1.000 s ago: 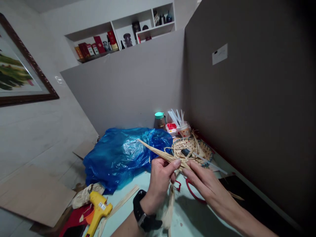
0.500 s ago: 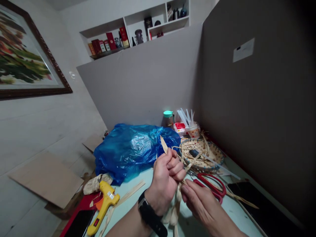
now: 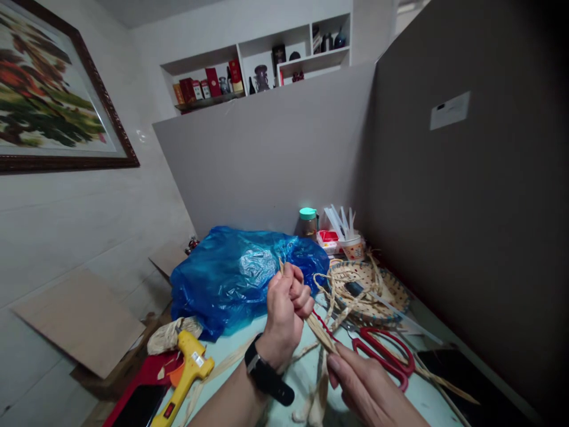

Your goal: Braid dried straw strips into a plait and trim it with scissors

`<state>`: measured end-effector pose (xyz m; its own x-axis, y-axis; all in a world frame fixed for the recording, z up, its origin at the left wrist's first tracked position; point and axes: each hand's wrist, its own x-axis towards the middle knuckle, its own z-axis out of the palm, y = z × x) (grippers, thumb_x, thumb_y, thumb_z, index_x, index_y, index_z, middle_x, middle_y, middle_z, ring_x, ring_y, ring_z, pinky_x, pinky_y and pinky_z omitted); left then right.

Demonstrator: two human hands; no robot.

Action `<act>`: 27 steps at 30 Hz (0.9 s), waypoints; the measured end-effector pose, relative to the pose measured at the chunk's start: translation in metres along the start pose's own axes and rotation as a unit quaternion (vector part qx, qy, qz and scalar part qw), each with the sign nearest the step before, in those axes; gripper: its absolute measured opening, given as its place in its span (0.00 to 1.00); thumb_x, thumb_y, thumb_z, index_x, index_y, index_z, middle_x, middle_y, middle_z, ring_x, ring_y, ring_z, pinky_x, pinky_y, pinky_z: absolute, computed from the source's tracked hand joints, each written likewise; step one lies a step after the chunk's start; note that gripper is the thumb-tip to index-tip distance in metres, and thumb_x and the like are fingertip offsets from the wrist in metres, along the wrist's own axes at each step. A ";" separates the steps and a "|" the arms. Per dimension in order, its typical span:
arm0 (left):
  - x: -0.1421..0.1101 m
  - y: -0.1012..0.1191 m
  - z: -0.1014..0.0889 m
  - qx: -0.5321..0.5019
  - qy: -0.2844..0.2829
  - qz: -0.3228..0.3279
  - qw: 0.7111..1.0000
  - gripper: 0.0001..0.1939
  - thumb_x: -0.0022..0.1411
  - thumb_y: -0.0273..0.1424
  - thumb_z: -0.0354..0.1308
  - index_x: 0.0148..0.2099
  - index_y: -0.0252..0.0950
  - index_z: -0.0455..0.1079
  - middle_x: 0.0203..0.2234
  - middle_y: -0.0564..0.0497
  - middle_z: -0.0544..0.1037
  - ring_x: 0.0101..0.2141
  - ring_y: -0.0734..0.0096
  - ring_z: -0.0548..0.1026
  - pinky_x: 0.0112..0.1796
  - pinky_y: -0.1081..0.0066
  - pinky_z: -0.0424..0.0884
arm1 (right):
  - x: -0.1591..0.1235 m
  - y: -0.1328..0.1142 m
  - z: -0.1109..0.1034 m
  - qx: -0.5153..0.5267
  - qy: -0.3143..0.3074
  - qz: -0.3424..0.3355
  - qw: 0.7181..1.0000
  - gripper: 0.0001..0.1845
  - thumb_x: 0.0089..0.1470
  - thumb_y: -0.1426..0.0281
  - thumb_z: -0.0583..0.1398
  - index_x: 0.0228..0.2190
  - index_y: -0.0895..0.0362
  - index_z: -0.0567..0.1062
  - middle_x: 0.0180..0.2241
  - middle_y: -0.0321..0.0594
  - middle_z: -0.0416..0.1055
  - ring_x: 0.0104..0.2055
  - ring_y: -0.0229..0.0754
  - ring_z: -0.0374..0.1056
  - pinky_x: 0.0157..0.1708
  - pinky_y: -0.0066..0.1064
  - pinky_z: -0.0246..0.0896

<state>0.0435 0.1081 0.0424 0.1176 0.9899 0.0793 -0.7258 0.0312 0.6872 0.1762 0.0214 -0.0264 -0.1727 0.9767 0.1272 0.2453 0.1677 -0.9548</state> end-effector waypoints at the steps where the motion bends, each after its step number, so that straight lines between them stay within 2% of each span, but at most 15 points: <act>1: 0.001 0.001 0.001 -0.003 -0.004 0.002 1.000 0.19 0.60 0.44 0.61 0.30 0.34 0.64 0.12 0.64 0.48 0.13 0.85 0.44 0.15 0.80 0.44 | 0.002 -0.002 -0.003 0.035 0.006 0.035 0.999 0.16 0.56 0.52 0.57 0.35 0.50 0.75 0.28 0.39 0.71 0.32 0.43 0.68 0.37 0.31 0.65; 3: 0.003 0.003 0.003 -0.013 -0.023 -0.007 1.000 0.17 0.62 0.44 0.59 0.35 0.33 0.68 0.15 0.60 0.58 0.15 0.83 0.56 0.18 0.79 0.55 | 0.008 -0.005 -0.008 0.102 0.025 0.107 0.989 0.20 0.52 0.49 0.59 0.39 0.50 0.73 0.26 0.35 0.66 0.28 0.40 0.64 0.29 0.28 0.63; 5: 0.002 0.003 0.004 0.002 -0.052 -0.022 0.998 0.15 0.64 0.41 0.57 0.43 0.32 0.70 0.23 0.52 0.71 0.23 0.76 0.68 0.25 0.76 0.64 | 0.013 -0.007 -0.012 0.168 0.024 0.160 0.972 0.24 0.52 0.46 0.59 0.41 0.50 0.69 0.21 0.29 0.56 0.21 0.34 0.53 0.20 0.23 0.51; 8: -0.004 -0.004 0.004 0.100 -0.099 -0.069 0.988 0.12 0.60 0.32 0.61 0.45 0.32 0.72 0.32 0.46 0.76 0.31 0.70 0.73 0.33 0.72 0.67 | 0.018 -0.011 -0.016 0.264 -0.006 0.188 0.946 0.25 0.51 0.45 0.60 0.39 0.50 0.65 0.19 0.23 0.39 0.19 0.30 0.35 0.18 0.20 0.33; 10: -0.008 -0.011 0.004 0.176 -0.110 -0.087 0.974 0.11 0.56 0.31 0.64 0.40 0.30 0.74 0.31 0.46 0.76 0.31 0.71 0.72 0.34 0.72 0.67 | 0.020 -0.014 -0.017 0.279 -0.030 0.175 0.944 0.25 0.51 0.44 0.58 0.36 0.51 0.64 0.19 0.23 0.36 0.19 0.31 0.31 0.17 0.21 0.29; 11: -0.009 -0.014 0.004 0.206 -0.108 -0.084 0.969 0.10 0.55 0.32 0.65 0.37 0.29 0.74 0.29 0.47 0.76 0.29 0.72 0.72 0.33 0.72 0.67 | 0.020 -0.015 -0.018 0.265 -0.037 0.163 0.950 0.24 0.52 0.44 0.57 0.34 0.52 0.64 0.18 0.23 0.37 0.19 0.31 0.31 0.16 0.22 0.29; 13: -0.010 -0.018 0.004 0.243 -0.097 -0.059 0.963 0.11 0.53 0.34 0.67 0.33 0.29 0.74 0.26 0.49 0.75 0.26 0.74 0.70 0.30 0.74 0.65 | 0.021 -0.016 -0.018 0.190 -0.030 0.133 0.972 0.24 0.54 0.44 0.55 0.31 0.53 0.64 0.17 0.24 0.45 0.17 0.31 0.39 0.16 0.24 0.35; 15: -0.009 -0.021 0.003 0.262 -0.090 -0.043 0.960 0.12 0.52 0.34 0.68 0.30 0.29 0.73 0.22 0.52 0.73 0.23 0.77 0.66 0.26 0.75 0.62 | 0.021 -0.015 -0.019 0.088 0.013 0.084 0.993 0.22 0.56 0.46 0.55 0.30 0.53 0.66 0.17 0.28 0.55 0.18 0.34 0.50 0.18 0.26 0.44; 17: -0.008 -0.021 0.002 0.269 -0.085 -0.038 0.959 0.11 0.52 0.33 0.67 0.29 0.30 0.72 0.21 0.53 0.71 0.21 0.78 0.64 0.24 0.76 0.60 | 0.021 -0.011 -0.020 0.015 0.051 0.041 0.998 0.21 0.57 0.48 0.54 0.30 0.53 0.66 0.19 0.30 0.62 0.21 0.36 0.57 0.22 0.27 0.51; 19: -0.008 -0.022 0.002 0.269 -0.084 -0.038 0.959 0.10 0.53 0.32 0.66 0.29 0.30 0.72 0.21 0.54 0.71 0.21 0.78 0.64 0.24 0.76 0.59 | 0.021 -0.008 -0.021 0.011 0.051 0.034 0.998 0.22 0.60 0.49 0.51 0.28 0.53 0.65 0.19 0.31 0.64 0.20 0.37 0.59 0.22 0.28 0.53; 22: -0.008 -0.022 0.001 0.263 -0.091 -0.050 0.959 0.09 0.53 0.31 0.65 0.31 0.29 0.72 0.23 0.52 0.73 0.22 0.77 0.66 0.26 0.75 0.62 | 0.020 -0.008 -0.023 0.060 0.031 0.052 0.996 0.25 0.63 0.50 0.47 0.25 0.54 0.66 0.18 0.33 0.67 0.19 0.38 0.61 0.21 0.28 0.55; 27: -0.007 -0.023 0.001 0.246 -0.096 -0.073 0.962 0.10 0.49 0.28 0.66 0.34 0.28 0.74 0.27 0.48 0.76 0.25 0.74 0.69 0.29 0.73 0.65 | 0.021 -0.014 -0.029 0.014 0.075 0.039 0.996 0.27 0.64 0.52 0.45 0.25 0.55 0.70 0.17 0.35 0.69 0.20 0.39 0.64 0.23 0.29 0.56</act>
<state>0.0606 0.0999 0.0268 0.3508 0.9348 0.0556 -0.2890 0.0516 0.9559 0.1972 0.0434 -0.0024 -0.0093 0.9961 0.0882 0.2260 0.0881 -0.9701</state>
